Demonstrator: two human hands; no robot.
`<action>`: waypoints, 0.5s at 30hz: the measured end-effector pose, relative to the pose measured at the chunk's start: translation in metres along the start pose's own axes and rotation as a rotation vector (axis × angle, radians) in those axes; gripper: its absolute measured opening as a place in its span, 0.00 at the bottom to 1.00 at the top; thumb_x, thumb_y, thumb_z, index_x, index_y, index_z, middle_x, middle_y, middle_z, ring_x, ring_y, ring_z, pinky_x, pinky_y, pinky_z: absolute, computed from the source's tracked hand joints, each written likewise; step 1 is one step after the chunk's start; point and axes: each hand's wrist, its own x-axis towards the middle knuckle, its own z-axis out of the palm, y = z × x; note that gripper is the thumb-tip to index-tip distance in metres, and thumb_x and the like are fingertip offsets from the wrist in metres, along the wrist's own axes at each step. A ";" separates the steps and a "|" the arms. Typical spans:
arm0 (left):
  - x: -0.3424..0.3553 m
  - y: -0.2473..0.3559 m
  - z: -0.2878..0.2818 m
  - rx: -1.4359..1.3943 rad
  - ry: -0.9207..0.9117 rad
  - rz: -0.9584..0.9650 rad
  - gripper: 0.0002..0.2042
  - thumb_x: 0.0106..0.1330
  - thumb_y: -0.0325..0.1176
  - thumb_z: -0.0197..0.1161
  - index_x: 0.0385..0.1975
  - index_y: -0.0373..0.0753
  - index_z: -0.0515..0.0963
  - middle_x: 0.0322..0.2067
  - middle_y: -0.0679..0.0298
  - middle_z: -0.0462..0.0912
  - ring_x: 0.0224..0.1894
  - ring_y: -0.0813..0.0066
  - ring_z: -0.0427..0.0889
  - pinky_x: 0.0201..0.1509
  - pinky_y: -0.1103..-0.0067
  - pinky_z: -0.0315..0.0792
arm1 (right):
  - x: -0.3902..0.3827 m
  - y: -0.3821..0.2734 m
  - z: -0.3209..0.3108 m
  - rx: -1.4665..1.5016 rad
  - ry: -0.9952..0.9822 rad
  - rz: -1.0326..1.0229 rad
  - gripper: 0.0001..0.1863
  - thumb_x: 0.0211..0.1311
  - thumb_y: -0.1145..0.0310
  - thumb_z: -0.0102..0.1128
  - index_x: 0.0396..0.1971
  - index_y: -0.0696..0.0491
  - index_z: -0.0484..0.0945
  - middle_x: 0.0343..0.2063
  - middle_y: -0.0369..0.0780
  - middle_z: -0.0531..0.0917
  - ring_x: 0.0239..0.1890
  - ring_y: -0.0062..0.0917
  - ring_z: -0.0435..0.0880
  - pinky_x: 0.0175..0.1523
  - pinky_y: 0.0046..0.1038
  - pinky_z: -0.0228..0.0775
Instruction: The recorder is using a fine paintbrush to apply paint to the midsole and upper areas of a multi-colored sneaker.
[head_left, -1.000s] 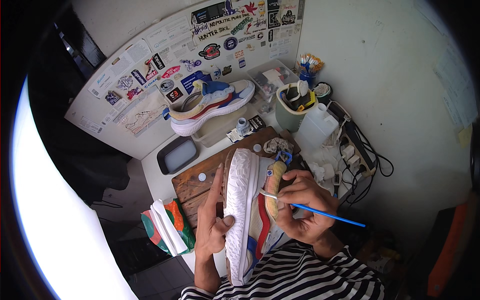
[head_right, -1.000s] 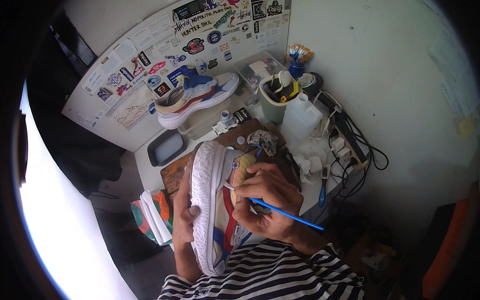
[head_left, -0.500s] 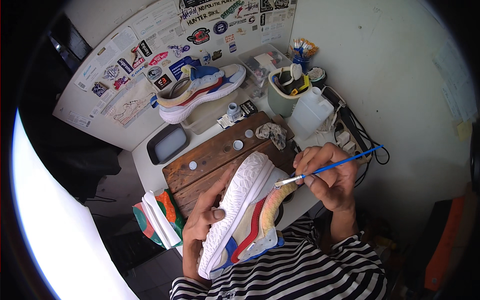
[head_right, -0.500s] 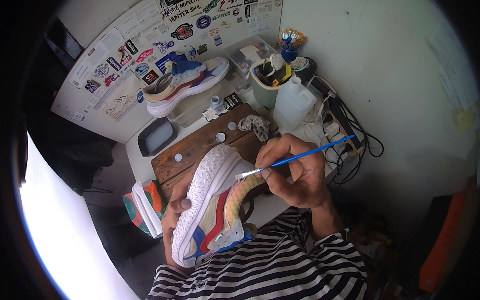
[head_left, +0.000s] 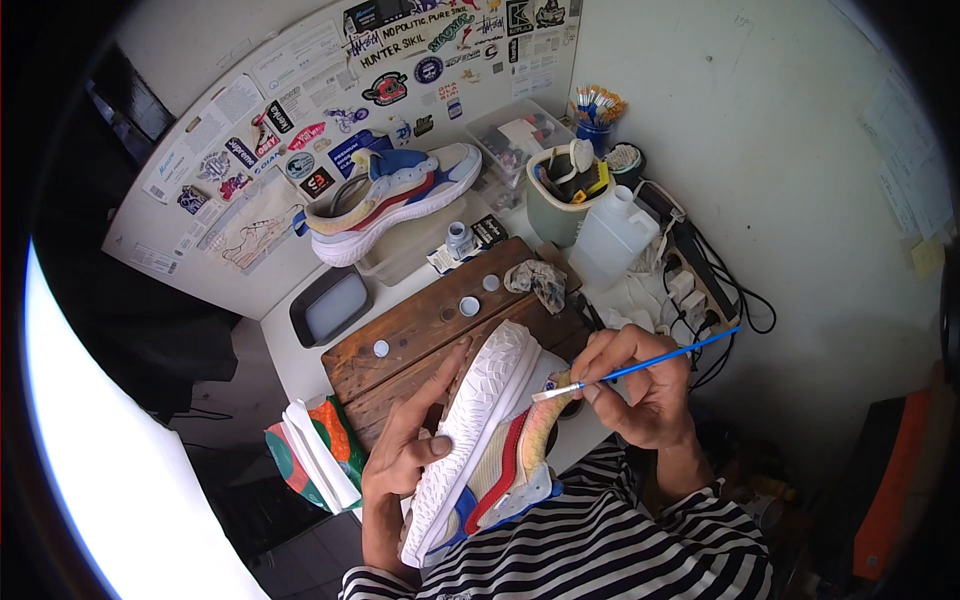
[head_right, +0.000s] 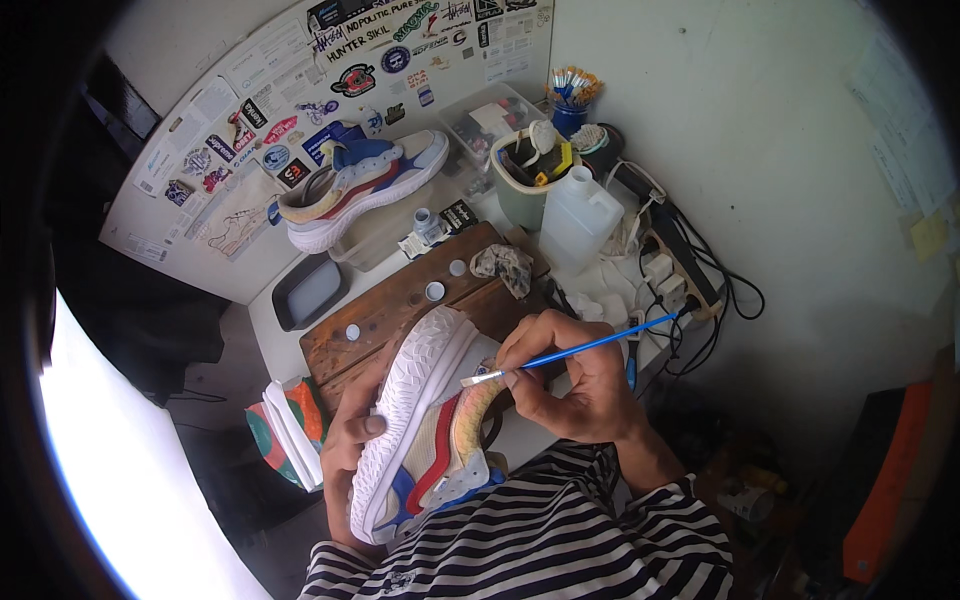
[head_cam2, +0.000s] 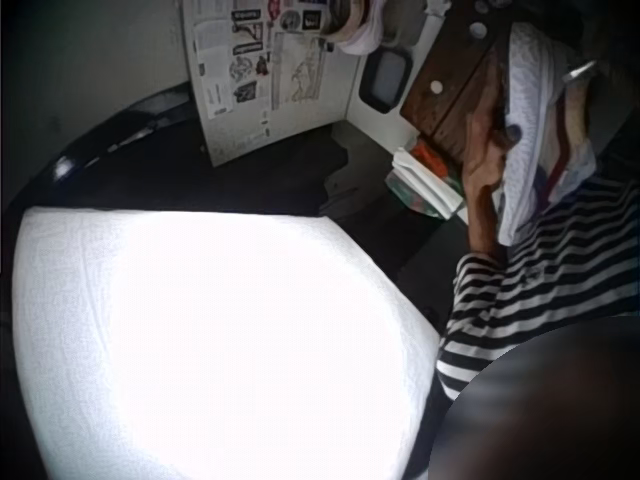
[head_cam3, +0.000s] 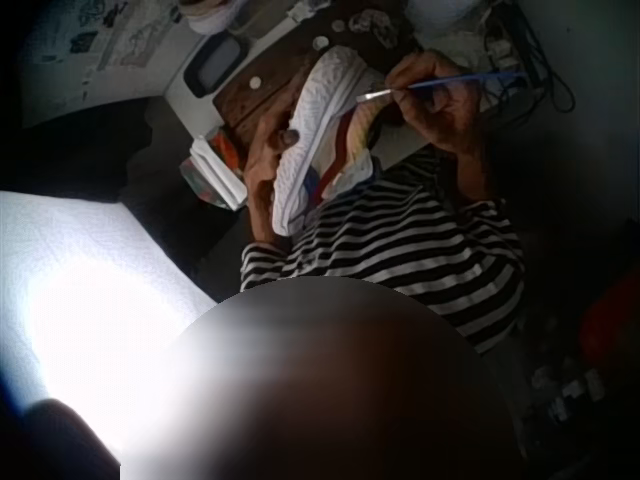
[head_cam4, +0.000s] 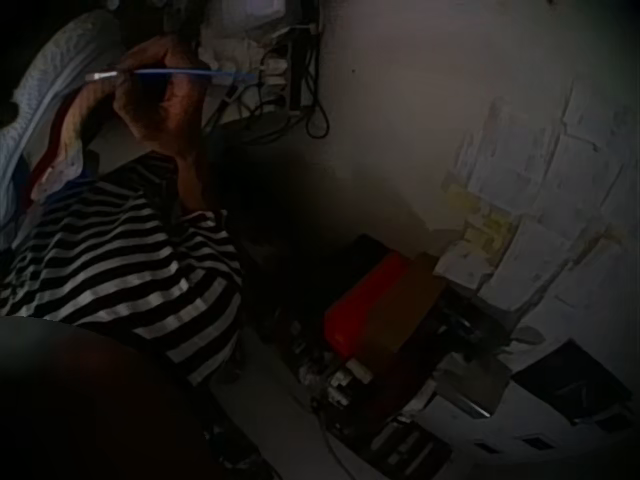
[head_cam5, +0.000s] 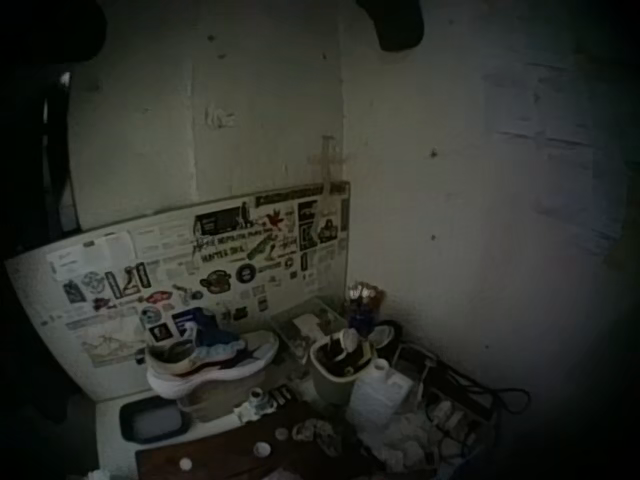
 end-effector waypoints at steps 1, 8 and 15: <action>0.000 0.002 0.000 0.015 -0.007 0.004 0.54 0.42 0.53 0.57 0.76 0.34 0.60 0.63 0.40 0.77 0.47 0.51 0.85 0.58 0.73 0.72 | 0.001 0.001 0.000 -0.003 0.001 -0.005 0.07 0.63 0.78 0.66 0.37 0.60 0.76 0.33 0.44 0.85 0.27 0.12 0.78 0.33 0.17 0.71; 0.004 0.007 -0.003 0.080 -0.016 0.044 0.53 0.41 0.46 0.59 0.76 0.34 0.59 0.64 0.40 0.77 0.49 0.46 0.86 0.56 0.71 0.73 | 0.000 0.002 0.002 -0.043 0.010 -0.019 0.07 0.62 0.78 0.67 0.37 0.60 0.77 0.34 0.43 0.86 0.25 0.10 0.75 0.30 0.15 0.68; 0.006 0.013 -0.002 0.116 -0.015 0.092 0.54 0.38 0.42 0.60 0.76 0.35 0.60 0.65 0.39 0.75 0.56 0.43 0.84 0.61 0.70 0.72 | 0.002 -0.004 -0.002 -0.121 -0.028 0.037 0.06 0.61 0.82 0.63 0.35 0.62 0.75 0.31 0.47 0.84 0.32 0.24 0.82 0.41 0.26 0.77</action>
